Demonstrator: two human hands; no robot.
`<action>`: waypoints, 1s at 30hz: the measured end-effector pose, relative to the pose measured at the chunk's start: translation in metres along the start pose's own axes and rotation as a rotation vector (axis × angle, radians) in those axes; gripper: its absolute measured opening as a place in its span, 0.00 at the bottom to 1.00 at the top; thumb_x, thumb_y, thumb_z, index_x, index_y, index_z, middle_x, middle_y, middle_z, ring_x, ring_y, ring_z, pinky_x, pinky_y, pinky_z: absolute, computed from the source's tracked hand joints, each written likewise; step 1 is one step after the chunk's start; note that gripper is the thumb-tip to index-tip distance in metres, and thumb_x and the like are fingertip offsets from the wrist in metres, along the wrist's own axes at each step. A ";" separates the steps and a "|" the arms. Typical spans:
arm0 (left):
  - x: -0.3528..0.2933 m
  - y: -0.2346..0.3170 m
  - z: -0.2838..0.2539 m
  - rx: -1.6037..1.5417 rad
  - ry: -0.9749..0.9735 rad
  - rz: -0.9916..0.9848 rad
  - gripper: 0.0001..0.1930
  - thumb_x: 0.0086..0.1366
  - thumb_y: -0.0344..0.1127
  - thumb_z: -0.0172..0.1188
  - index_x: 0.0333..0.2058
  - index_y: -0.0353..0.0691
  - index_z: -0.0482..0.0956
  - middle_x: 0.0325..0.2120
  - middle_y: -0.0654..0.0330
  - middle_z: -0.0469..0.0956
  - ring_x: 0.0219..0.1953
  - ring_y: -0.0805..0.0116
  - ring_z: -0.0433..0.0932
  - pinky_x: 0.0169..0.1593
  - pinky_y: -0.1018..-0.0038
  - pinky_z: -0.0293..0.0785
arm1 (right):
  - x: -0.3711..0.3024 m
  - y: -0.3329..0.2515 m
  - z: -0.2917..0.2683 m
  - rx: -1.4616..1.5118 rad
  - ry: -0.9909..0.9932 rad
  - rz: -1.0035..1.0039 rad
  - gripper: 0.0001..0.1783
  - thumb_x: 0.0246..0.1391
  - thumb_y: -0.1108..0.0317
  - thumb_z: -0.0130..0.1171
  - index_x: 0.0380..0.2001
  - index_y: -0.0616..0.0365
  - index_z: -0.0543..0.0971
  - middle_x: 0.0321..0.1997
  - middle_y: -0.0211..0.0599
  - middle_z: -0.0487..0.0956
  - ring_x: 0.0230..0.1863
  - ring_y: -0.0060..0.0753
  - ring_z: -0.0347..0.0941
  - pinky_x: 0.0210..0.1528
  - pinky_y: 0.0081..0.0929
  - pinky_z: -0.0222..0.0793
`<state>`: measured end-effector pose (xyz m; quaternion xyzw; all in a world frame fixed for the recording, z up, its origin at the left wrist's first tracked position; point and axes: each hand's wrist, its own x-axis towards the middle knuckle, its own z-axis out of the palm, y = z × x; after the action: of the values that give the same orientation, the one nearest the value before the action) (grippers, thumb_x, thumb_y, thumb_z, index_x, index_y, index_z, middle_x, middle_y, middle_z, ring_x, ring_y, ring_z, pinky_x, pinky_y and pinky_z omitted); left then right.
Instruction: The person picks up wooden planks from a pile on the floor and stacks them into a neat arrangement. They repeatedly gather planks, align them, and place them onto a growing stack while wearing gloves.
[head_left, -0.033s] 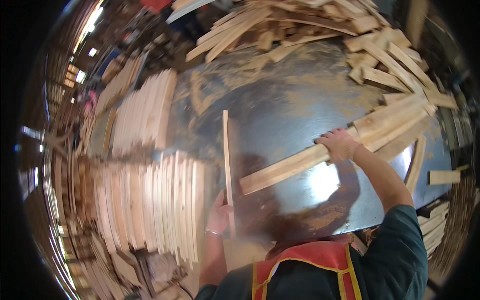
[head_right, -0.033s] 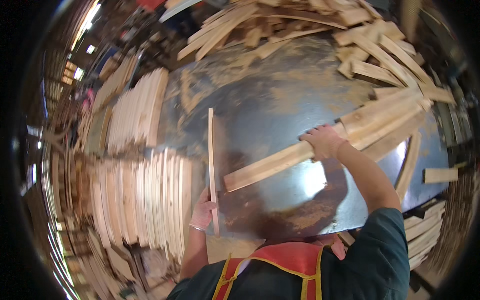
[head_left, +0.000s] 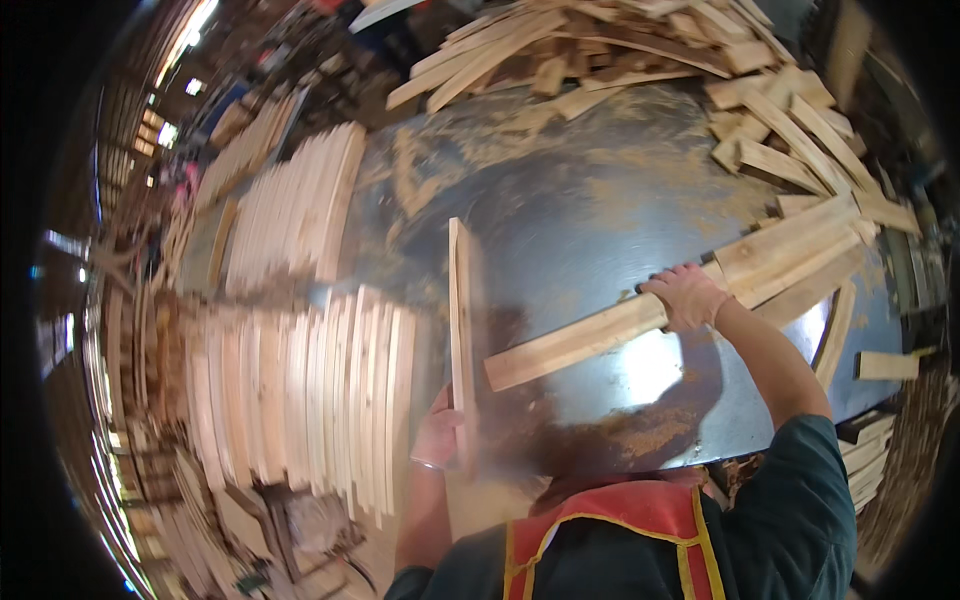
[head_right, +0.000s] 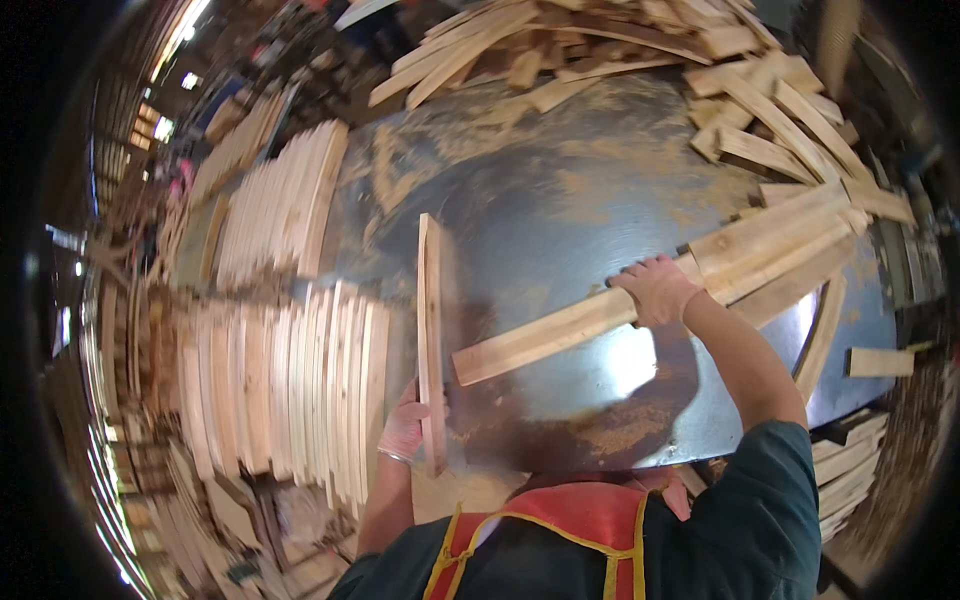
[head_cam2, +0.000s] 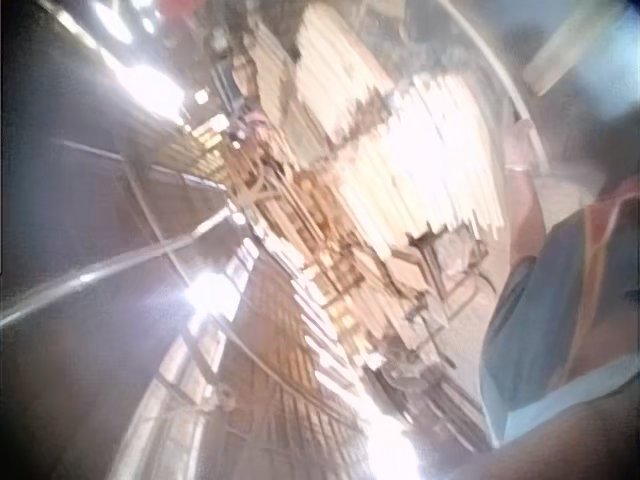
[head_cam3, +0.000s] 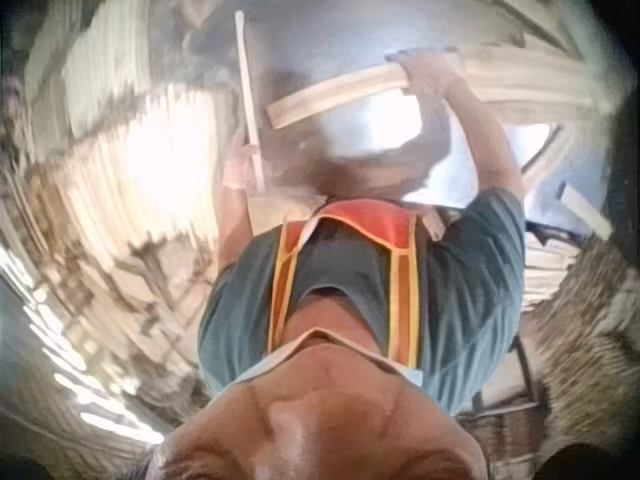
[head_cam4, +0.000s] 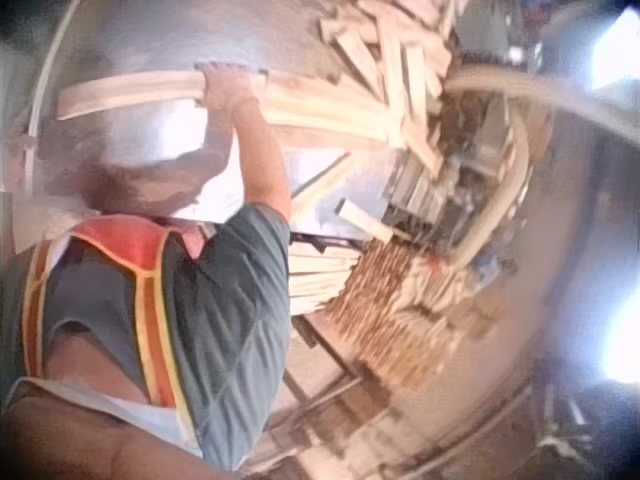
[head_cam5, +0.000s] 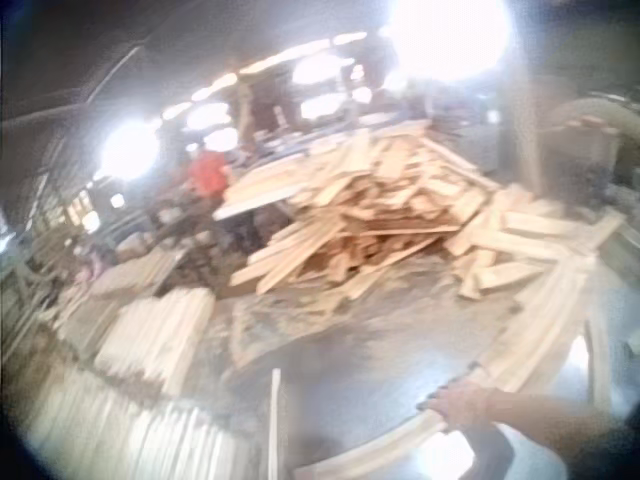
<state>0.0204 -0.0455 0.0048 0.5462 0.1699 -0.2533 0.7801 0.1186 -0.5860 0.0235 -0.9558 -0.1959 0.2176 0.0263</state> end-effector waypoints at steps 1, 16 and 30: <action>-0.021 -0.005 -0.002 -0.206 -0.060 -0.079 0.31 0.57 0.26 0.59 0.63 0.33 0.75 0.45 0.53 0.83 0.40 0.63 0.84 0.45 0.68 0.82 | -0.003 -0.019 0.008 -0.035 0.000 -0.055 0.47 0.43 0.47 0.73 0.70 0.37 0.72 0.65 0.38 0.78 0.68 0.47 0.71 0.73 0.48 0.59; -0.137 -0.058 -0.134 2.047 0.852 0.097 0.49 0.65 0.58 0.61 0.79 0.42 0.53 0.79 0.57 0.54 0.82 0.46 0.44 0.82 0.49 0.36 | -0.026 -0.190 0.046 -0.035 0.522 -0.146 0.26 0.60 0.54 0.62 0.62 0.37 0.76 0.63 0.36 0.76 0.70 0.52 0.68 0.72 0.53 0.61; -0.090 -0.054 0.010 0.512 -0.360 -0.355 0.54 0.52 0.47 0.79 0.73 0.33 0.60 0.63 0.45 0.75 0.61 0.45 0.78 0.64 0.54 0.75 | 0.008 0.029 -0.009 -0.140 0.506 0.448 0.32 0.54 0.64 0.66 0.65 0.38 0.77 0.64 0.36 0.77 0.69 0.46 0.70 0.65 0.45 0.68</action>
<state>-0.0842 -0.0508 0.0160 0.6325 0.0530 -0.5113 0.5794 0.1403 -0.6096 0.0247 -0.9982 0.0173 -0.0400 -0.0402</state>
